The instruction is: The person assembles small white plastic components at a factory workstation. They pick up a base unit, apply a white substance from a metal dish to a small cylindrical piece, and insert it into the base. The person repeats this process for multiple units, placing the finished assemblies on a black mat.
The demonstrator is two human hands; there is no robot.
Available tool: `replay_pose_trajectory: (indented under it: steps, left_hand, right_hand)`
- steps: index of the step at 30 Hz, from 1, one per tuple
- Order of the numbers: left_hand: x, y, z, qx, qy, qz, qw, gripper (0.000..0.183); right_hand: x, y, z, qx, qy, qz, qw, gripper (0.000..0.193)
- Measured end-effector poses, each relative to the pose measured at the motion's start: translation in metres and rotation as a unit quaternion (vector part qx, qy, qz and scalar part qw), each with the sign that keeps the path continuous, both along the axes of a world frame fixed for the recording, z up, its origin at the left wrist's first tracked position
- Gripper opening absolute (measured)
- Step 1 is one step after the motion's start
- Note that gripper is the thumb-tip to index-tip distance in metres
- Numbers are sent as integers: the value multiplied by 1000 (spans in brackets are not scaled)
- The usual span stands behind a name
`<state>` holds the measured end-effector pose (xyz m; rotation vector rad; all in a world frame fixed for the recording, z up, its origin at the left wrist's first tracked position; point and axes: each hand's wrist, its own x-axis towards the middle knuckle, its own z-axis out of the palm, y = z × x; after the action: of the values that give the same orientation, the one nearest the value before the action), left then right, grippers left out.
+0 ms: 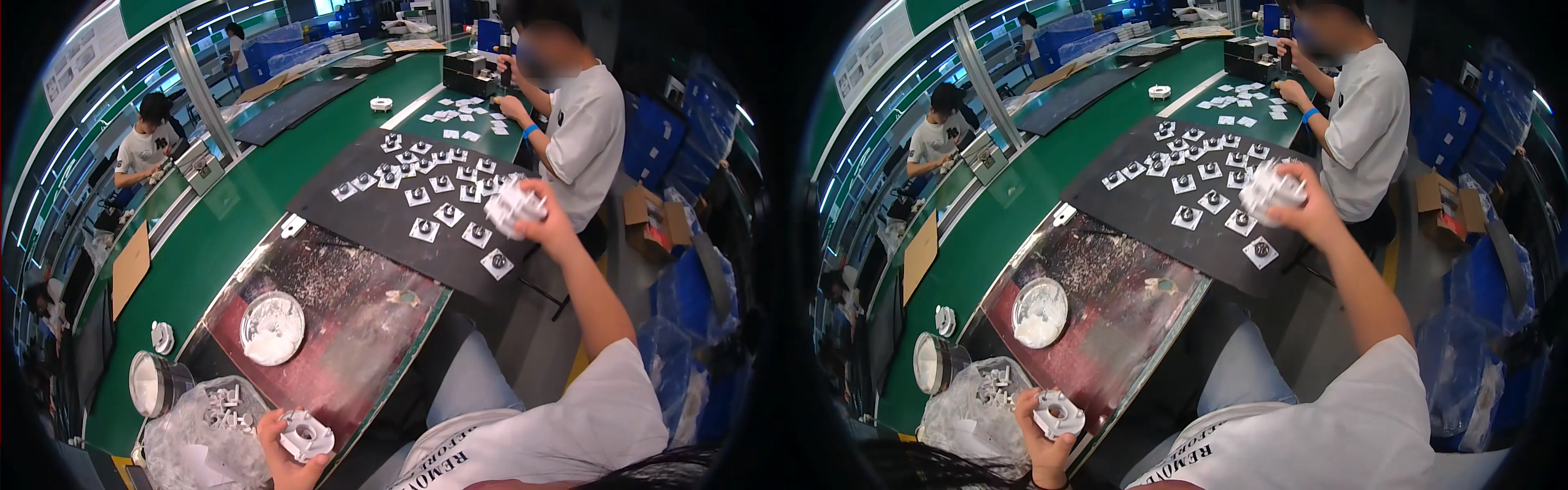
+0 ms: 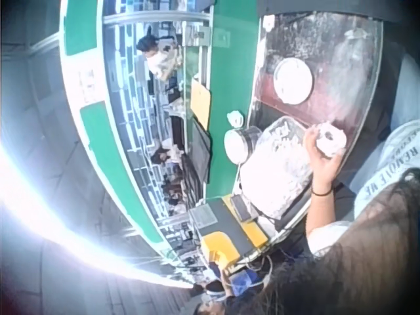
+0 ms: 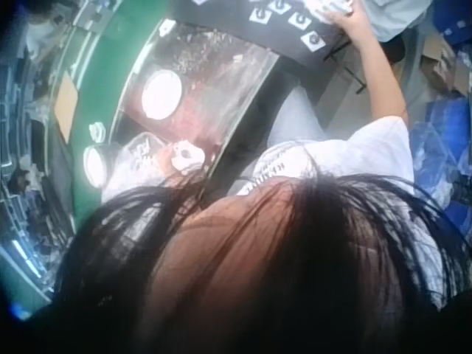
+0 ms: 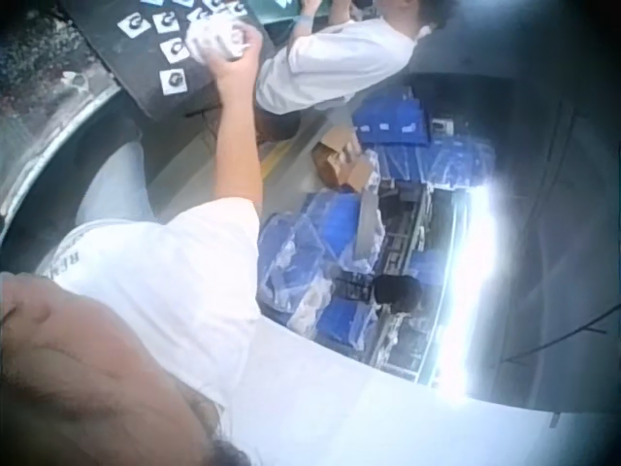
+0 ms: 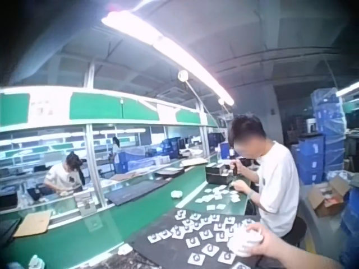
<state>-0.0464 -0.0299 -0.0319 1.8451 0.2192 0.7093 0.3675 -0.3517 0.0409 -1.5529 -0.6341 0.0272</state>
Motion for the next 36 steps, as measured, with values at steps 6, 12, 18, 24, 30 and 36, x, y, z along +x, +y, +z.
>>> replay_pose_trajectory:
  steps: [6, 12, 18, 24, 30, 36]
  left_hand:
    - [7, -36, -9, -51, -14, 119, 991, 88]
    - [14, -71, -16, 147, 55, 238, 959, 86]
    - [20, -82, -16, 266, 93, 295, 913, 85]
    - [27, -86, -21, 271, 86, 334, 899, 84]
    - [24, -79, -26, 271, 79, 305, 909, 84]
    - [24, -75, -45, 73, -31, 324, 943, 95]
  right_hand:
    - [170, -8, -11, -102, -18, -202, 974, 61]
    - [271, -7, -33, -294, -161, -262, 905, 69]
    - [304, 14, -53, -273, -153, -282, 907, 69]
    - [308, 18, -59, -324, -155, -220, 907, 80]
    - [301, 9, -51, -352, -164, -197, 900, 92]
    - [252, 16, -19, -251, -311, -291, 869, 77]
